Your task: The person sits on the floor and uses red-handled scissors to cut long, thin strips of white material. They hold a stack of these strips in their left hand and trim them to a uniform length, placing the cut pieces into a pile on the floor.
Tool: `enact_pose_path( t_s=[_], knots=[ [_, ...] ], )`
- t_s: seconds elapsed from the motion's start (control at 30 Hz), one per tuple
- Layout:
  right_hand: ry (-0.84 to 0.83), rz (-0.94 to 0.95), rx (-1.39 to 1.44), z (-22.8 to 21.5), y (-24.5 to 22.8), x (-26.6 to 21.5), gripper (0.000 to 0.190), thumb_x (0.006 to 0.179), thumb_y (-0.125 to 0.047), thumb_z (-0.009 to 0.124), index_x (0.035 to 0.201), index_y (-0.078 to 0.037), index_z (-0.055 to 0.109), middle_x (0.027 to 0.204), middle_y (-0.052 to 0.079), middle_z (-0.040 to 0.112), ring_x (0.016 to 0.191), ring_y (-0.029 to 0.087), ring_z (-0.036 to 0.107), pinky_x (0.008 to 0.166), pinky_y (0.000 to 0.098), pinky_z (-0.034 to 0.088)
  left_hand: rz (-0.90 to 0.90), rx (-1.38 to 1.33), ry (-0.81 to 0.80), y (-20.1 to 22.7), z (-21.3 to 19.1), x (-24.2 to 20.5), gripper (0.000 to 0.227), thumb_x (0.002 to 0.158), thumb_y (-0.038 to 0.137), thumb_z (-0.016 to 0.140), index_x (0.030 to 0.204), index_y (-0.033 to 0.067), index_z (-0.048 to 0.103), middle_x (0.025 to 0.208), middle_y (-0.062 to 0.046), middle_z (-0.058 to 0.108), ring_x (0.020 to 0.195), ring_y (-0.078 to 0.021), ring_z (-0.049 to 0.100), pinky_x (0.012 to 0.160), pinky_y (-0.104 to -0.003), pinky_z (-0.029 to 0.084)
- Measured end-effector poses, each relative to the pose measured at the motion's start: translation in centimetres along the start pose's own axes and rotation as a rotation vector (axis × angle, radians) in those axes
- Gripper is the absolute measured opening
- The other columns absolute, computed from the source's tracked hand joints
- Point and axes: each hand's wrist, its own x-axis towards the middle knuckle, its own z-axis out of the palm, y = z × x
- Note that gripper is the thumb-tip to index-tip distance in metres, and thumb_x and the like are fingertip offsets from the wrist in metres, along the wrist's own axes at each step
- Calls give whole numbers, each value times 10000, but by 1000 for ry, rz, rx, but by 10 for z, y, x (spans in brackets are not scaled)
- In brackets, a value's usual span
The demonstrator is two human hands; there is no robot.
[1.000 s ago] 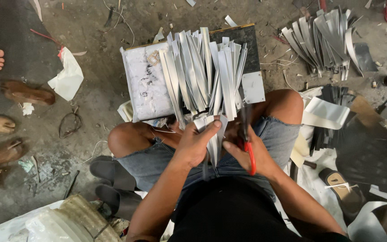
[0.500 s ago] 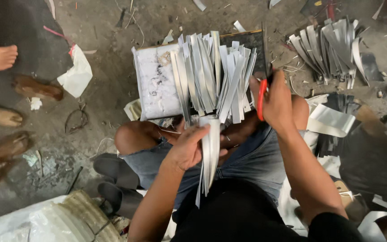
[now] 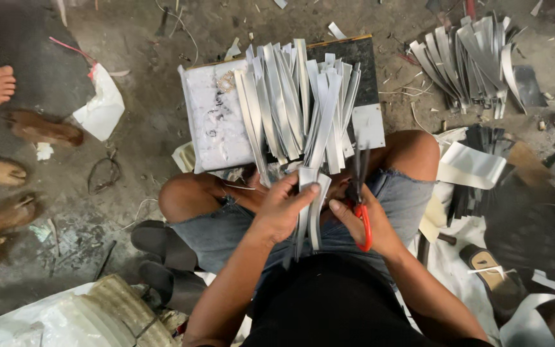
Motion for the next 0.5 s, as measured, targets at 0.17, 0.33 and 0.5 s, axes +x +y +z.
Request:
enact_pose_path(
  t_s=[0.17, 0.33, 0.5],
  knots=[
    [19, -54, 251, 15, -8, 12, 267, 963, -137, 686, 1117, -37, 492, 894, 62, 652, 811, 129, 665, 751, 286, 557, 127, 127, -70, -17, 3, -6, 331, 1062, 230, 684, 1288, -10, 653, 1033, -67, 683, 922, -142, 631, 850, -303, 534],
    [108, -21, 144, 16, -11, 20, 246, 931, -40, 687, 1061, -30, 478, 866, 27, 568, 728, 94, 561, 618, 272, 488, 142, 196, -99, 5, 10, -17, 363, 1027, 311, 642, 1222, 12, 707, 1063, -30, 741, 963, -97, 655, 868, -243, 540],
    [105, -93, 45, 10, -10, 13, 206, 959, -39, 667, 1076, -37, 498, 893, -2, 541, 791, 63, 499, 663, 235, 440, 124, 398, -10, 22, 20, -17, 342, 953, 298, 696, 1195, 58, 726, 1012, -10, 758, 894, -72, 666, 785, -209, 537]
  ],
)
